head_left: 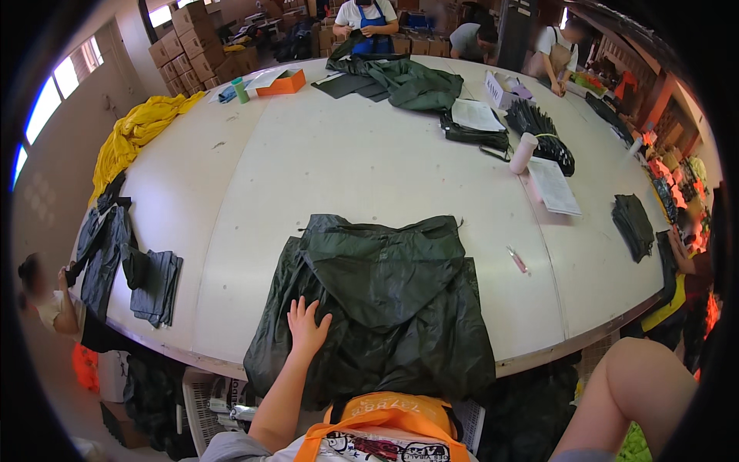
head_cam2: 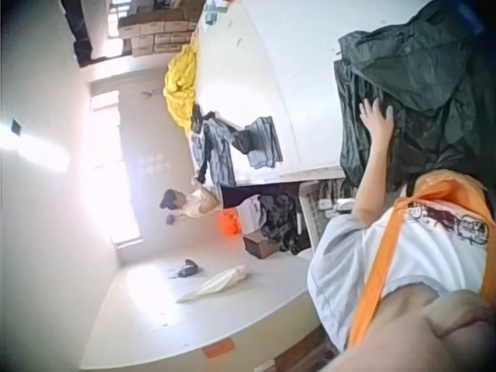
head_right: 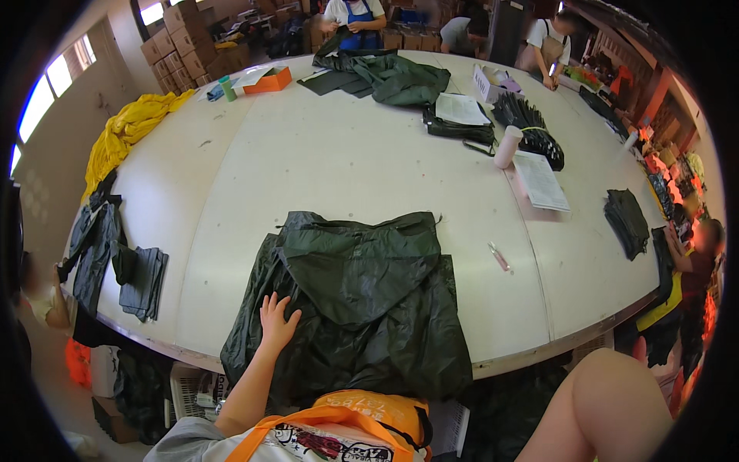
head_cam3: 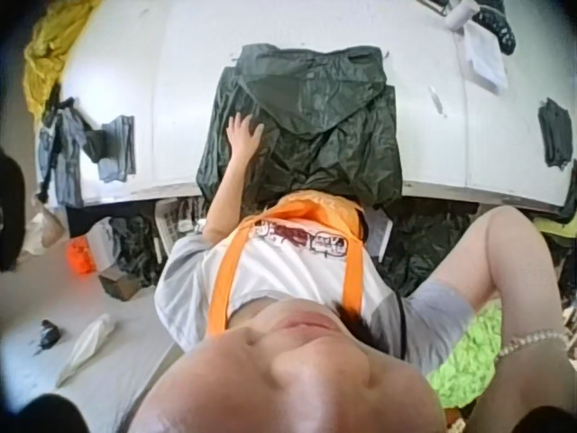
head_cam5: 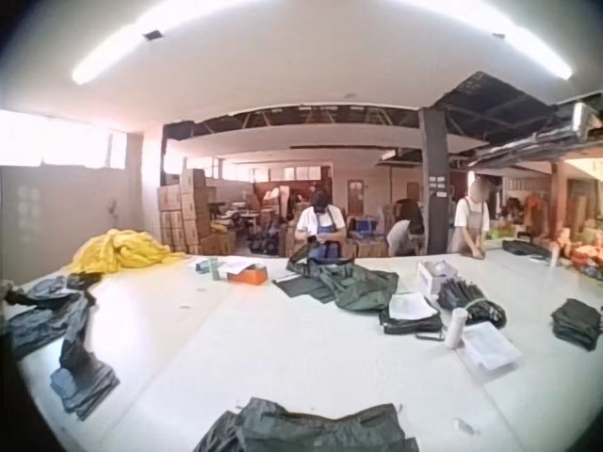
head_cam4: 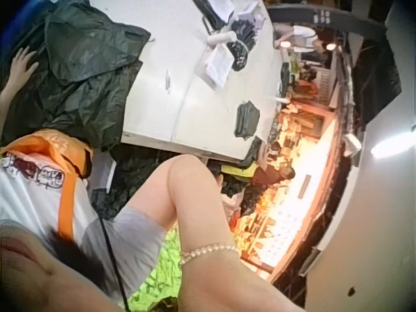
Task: The person folds a dark green jacket on a white table. They smooth the fabric, fold the sleeves inward, and fold the body into a compact rectangle. The folded jacket is placed on a stack of similar items.
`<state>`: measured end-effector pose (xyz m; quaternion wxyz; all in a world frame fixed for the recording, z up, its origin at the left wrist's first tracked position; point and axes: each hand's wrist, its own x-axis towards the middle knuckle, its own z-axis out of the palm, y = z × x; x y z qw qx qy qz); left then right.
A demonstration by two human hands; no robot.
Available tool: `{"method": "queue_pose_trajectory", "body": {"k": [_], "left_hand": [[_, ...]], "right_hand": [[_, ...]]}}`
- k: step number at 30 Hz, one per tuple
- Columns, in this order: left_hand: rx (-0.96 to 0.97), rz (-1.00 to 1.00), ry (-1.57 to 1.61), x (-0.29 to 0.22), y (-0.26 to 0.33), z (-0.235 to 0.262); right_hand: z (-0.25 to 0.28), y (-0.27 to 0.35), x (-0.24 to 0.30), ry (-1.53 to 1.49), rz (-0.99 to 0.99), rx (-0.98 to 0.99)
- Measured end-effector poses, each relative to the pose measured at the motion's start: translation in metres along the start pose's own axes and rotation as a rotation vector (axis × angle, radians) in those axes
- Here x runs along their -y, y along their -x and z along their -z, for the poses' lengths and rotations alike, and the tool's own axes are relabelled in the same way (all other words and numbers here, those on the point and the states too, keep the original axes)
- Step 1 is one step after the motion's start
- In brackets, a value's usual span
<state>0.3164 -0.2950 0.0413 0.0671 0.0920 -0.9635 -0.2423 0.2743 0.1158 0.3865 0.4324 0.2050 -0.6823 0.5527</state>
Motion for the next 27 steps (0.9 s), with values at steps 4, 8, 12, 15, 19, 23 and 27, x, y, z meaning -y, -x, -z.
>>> {"method": "queue_pose_trajectory", "body": {"k": [4, 8, 12, 15, 19, 23, 27], "left_hand": [[-0.003, -0.039, -0.008, 0.003, -0.005, 0.0], [-0.06, -0.115, 0.013, 0.016, -0.025, -0.004], [-0.032, -0.012, 0.118, 0.014, -0.055, -0.003], [0.063, 0.237, 0.393, 0.006, -0.085, -0.014], [0.051, 0.589, 0.846, 0.023, -0.114, -0.062], [0.024, 0.699, 1.084, 0.025, -0.125, -0.055], [-0.042, 0.741, 1.419, 0.032, -0.146, -0.065]], "right_hand": [[-0.002, -0.004, 0.007, -0.022, 0.043, 0.015], [0.0, -0.003, 0.009, -0.147, 0.126, 0.004], [-0.017, 0.039, -0.047, -0.201, -0.131, -0.055], [-0.052, 0.137, -0.142, -0.024, -0.761, 0.041], [-0.072, 0.315, -0.296, 0.066, -1.204, 0.023], [-0.101, 0.301, -0.29, 0.152, -1.277, -0.087], [-0.112, 0.276, -0.3, -0.093, -1.337, -0.299]]}}
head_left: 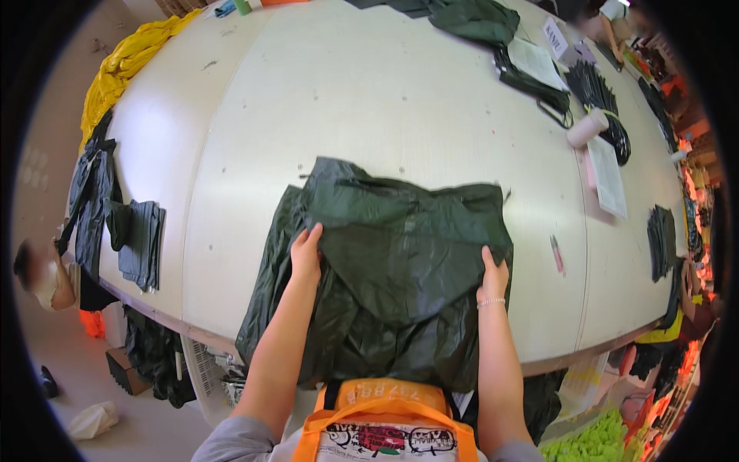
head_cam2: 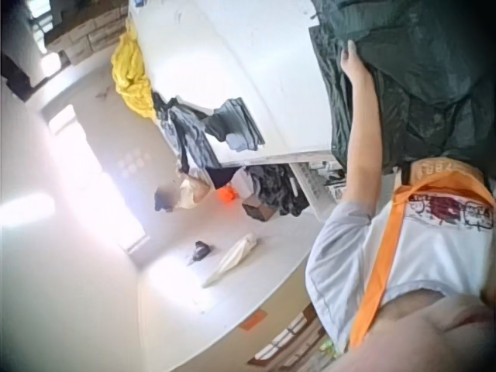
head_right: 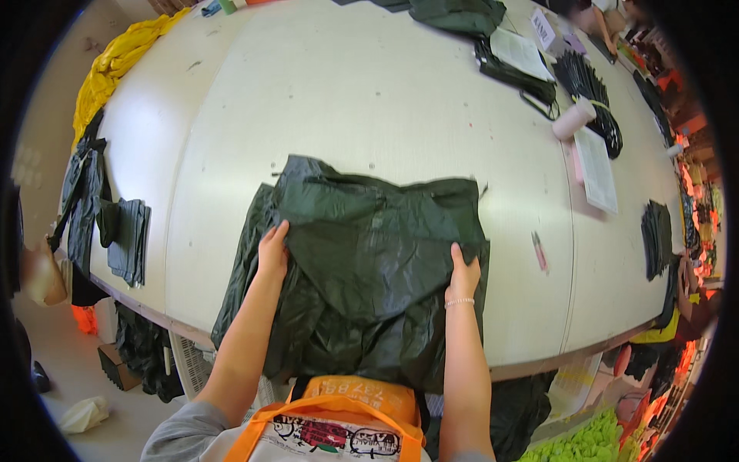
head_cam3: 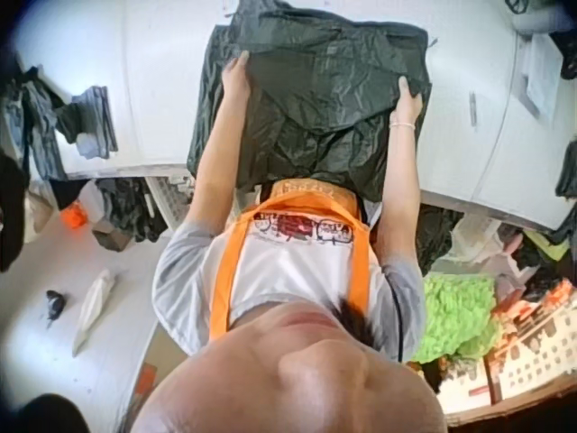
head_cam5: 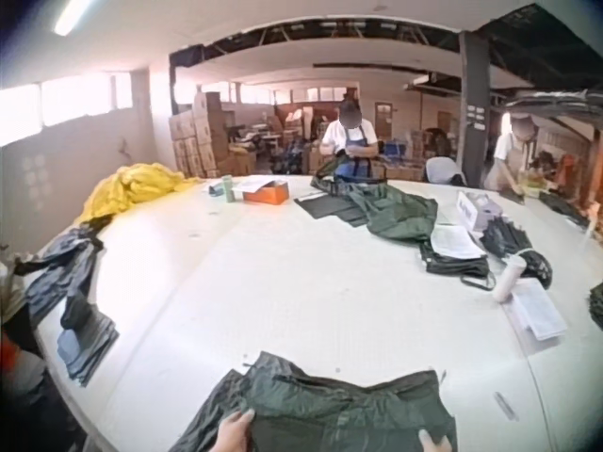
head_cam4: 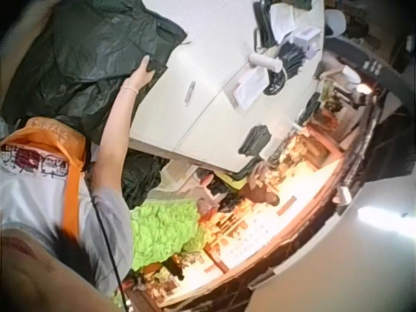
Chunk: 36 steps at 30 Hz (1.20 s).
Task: The person folds a dark green jacket on a white table. They smooth the fabric, fold the sleeves inward, and fold the body into a compact rectangle. The folded jacket is placed on a stack of similar items.
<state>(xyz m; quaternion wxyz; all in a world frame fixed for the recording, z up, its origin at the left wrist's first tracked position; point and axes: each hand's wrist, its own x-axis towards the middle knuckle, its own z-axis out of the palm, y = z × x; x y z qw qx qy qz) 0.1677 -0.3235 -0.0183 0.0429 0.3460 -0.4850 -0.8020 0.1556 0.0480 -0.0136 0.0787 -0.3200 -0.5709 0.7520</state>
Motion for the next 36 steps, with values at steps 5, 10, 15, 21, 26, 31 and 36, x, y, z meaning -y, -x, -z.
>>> {"method": "queue_pose_trajectory", "body": {"k": [5, 10, 15, 21, 26, 31, 36], "left_hand": [[0.039, -0.642, -0.277, -0.007, 0.017, -0.062], [0.531, -1.096, -1.27, -0.008, 0.05, -0.098], [0.631, -1.023, -1.554, 0.042, 0.025, -0.085], [0.748, -1.098, -1.564, 0.029, 0.03, -0.076], [0.838, -1.075, -1.551, 0.036, 0.03, -0.072], [0.845, -0.952, -1.483, 0.03, 0.031, -0.077], [0.859, -0.138, -1.194, -0.01, 0.025, -0.093]], "right_hand": [[-0.06, 0.031, 0.046, 0.579, 0.564, 0.311], [-0.095, 0.057, 0.012, 1.334, 0.674, 0.836], [-0.087, 0.055, -0.008, 1.318, 0.486, 0.853], [-0.063, 0.078, 0.03, 1.321, 0.84, 1.052], [-0.043, 0.097, 0.031, 1.456, 0.772, 1.259], [-0.037, 0.077, 0.006, 1.37, 0.984, 1.24], [-0.087, 0.047, -0.005, 1.377, 0.291, 0.8]]}}
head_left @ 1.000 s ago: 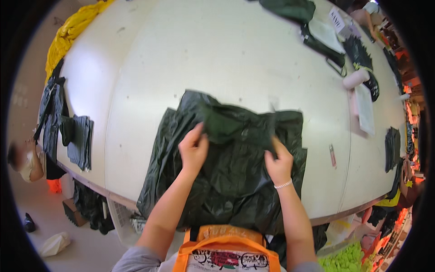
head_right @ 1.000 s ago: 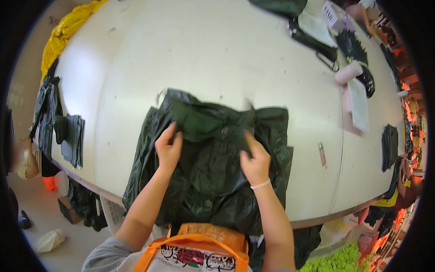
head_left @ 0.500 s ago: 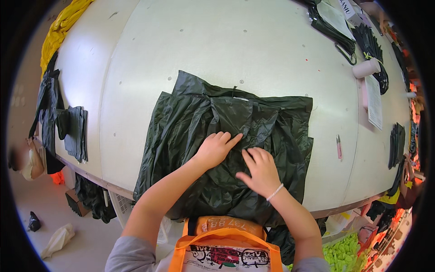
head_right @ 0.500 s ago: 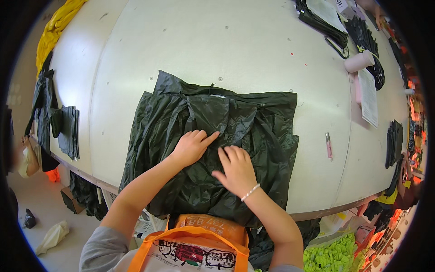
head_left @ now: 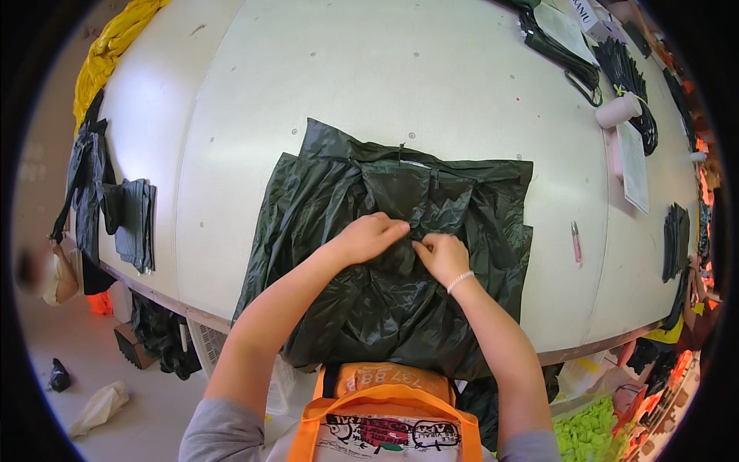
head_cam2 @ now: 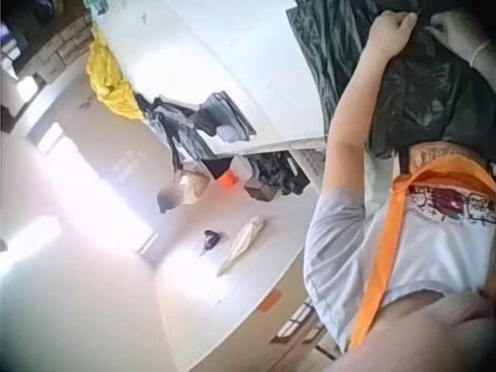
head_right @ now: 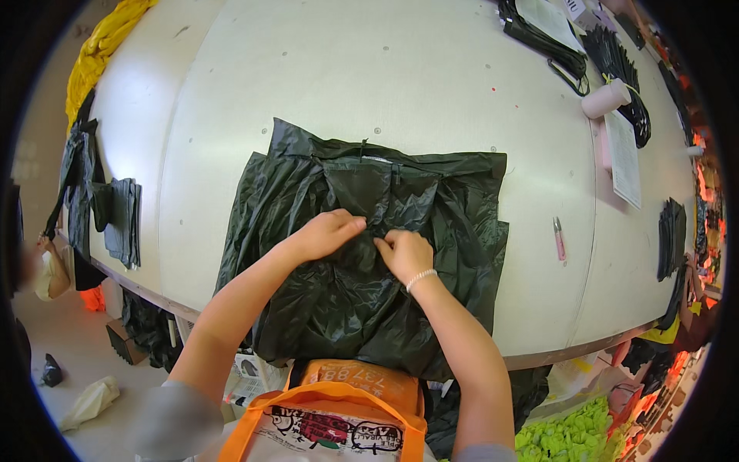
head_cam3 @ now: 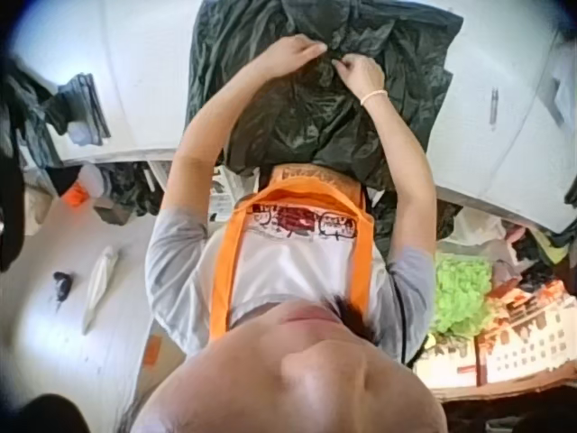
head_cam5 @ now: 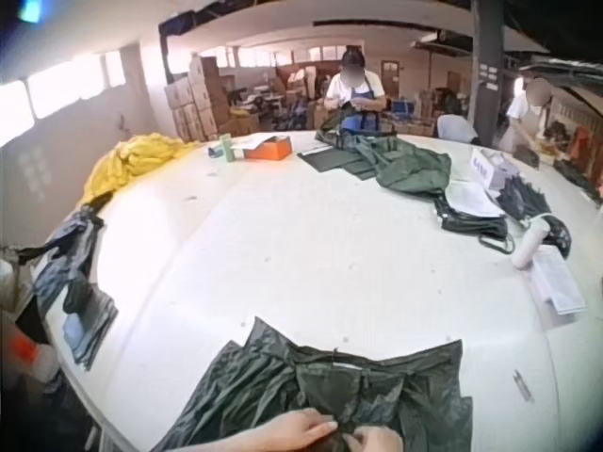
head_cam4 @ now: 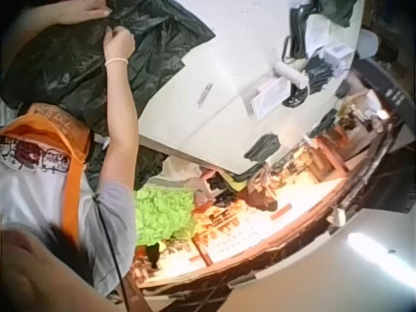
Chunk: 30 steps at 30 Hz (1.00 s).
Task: The person folds a dark green jacket on a white table. They smooth the fabric, fold the sleeves inward, and fold the body into a compact rectangle. The folded jacket is placed on a stack of similar items.
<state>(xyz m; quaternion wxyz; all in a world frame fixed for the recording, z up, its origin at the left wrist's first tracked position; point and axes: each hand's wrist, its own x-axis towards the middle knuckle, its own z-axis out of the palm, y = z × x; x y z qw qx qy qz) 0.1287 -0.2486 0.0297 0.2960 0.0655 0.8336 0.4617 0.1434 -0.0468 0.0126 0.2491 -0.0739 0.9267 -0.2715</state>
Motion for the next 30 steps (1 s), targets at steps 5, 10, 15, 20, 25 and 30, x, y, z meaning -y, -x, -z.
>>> {"method": "queue_pose_trajectory", "body": {"k": [5, 10, 15, 20, 25, 30], "left_hand": [[-0.163, -0.61, -0.819, -0.008, 0.036, -0.036], [-0.215, -0.577, -0.757, 0.03, 0.033, -0.054], [-0.118, -0.433, -0.454, 0.036, 0.014, -0.038], [-0.047, -0.031, 0.012, 0.028, -0.015, -0.016], [-0.335, -0.522, -0.734, 0.006, 0.025, -0.038], [-0.329, -0.5, -0.681, 0.043, 0.016, -0.042]], "right_hand": [[-0.001, -0.034, -0.011, -0.018, -0.149, 0.144], [0.0, -0.005, 0.005, 0.022, -0.057, -0.106], [-0.004, 0.039, 0.018, 0.135, 0.623, -0.405], [-0.024, 0.0, -0.013, -0.102, 0.326, -0.271], [-0.021, -0.018, -0.009, -0.186, 0.091, -0.156], [-0.014, -0.006, 0.006, 0.053, 0.366, -0.482]]}}
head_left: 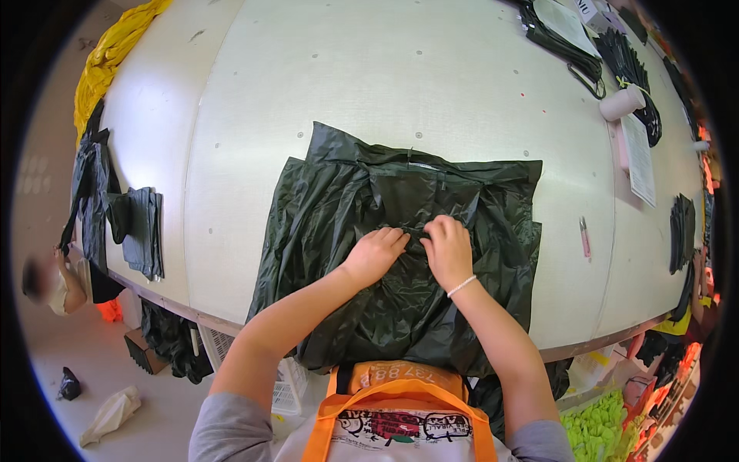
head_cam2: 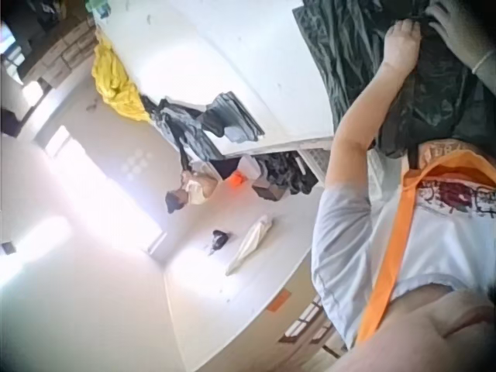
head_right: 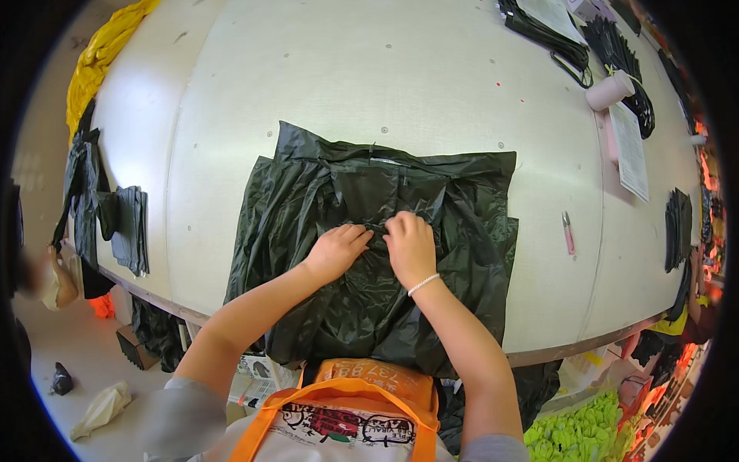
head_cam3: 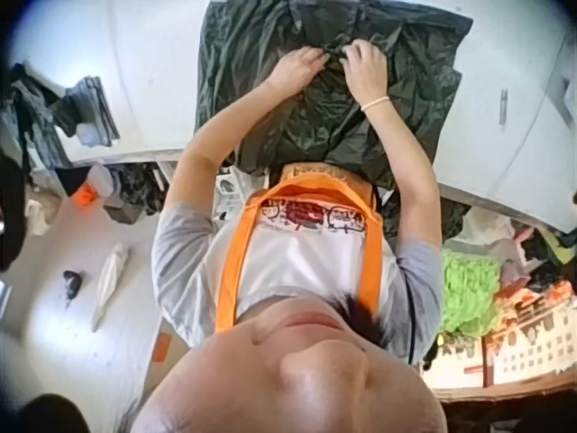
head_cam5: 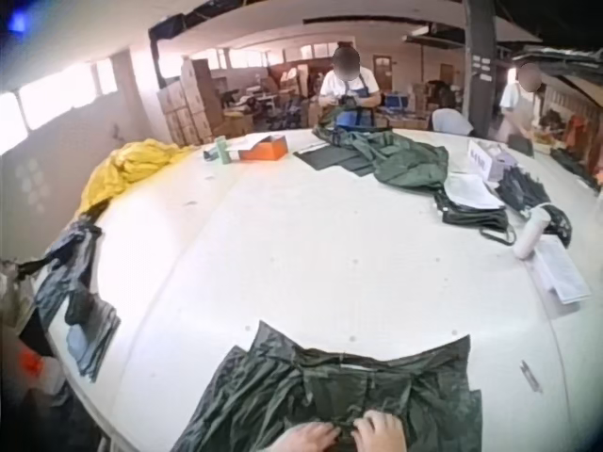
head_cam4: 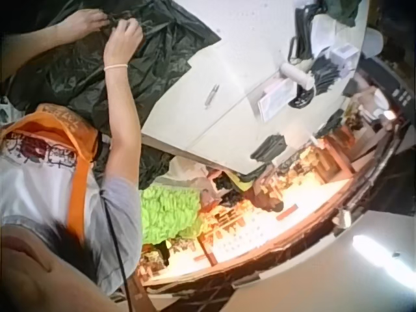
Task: The person folds a dark green jacket on a white table. They smooth the fabric, fold the sleeves inward, and fold the body into a compact rectangle. The folded jacket is placed on a stack of similar items.
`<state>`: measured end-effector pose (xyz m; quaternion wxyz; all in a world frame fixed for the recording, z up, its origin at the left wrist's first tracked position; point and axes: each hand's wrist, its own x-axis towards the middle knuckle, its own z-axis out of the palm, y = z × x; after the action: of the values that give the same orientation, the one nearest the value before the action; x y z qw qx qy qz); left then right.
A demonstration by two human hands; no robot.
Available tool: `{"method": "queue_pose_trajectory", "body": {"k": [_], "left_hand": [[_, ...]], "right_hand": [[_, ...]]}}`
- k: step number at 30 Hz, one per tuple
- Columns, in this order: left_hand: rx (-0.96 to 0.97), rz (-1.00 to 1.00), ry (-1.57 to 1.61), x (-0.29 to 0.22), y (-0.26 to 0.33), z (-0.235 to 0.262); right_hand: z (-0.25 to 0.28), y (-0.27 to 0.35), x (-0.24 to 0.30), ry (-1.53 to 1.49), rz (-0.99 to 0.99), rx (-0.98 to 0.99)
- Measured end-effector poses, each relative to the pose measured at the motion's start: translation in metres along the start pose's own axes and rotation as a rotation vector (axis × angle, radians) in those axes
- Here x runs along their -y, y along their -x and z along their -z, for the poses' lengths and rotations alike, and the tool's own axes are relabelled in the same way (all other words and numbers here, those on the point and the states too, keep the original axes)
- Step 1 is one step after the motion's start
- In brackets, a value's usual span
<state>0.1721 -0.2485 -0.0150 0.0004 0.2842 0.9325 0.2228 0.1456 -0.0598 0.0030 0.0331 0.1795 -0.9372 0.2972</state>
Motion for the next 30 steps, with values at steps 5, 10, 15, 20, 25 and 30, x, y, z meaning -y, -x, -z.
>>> {"method": "queue_pose_trajectory", "body": {"k": [5, 10, 15, 20, 25, 30], "left_hand": [[0.168, 0.179, 0.612, 0.045, -0.032, 0.008], [-0.124, -0.128, -0.041, 0.015, -0.042, 0.02], [-0.099, 0.007, -0.031, 0.015, -0.028, -0.002], [0.084, 0.114, 0.352, 0.052, -0.053, 0.011], [-0.113, -0.074, -0.042, 0.037, -0.068, 0.024], [-0.148, -0.073, -0.131, 0.036, -0.066, 0.007]], "right_hand": [[0.001, 0.008, -0.006, -0.049, 0.124, 0.034], [-0.006, -0.021, -0.024, -0.306, -0.344, 0.162], [-0.005, -0.018, -0.012, 0.064, 0.081, -0.061], [-0.006, -0.016, -0.01, 0.065, 0.156, -0.081], [-0.011, -0.048, -0.03, 0.084, 0.015, 0.097], [0.0, -0.064, -0.012, 0.275, -0.027, 0.209]]}}
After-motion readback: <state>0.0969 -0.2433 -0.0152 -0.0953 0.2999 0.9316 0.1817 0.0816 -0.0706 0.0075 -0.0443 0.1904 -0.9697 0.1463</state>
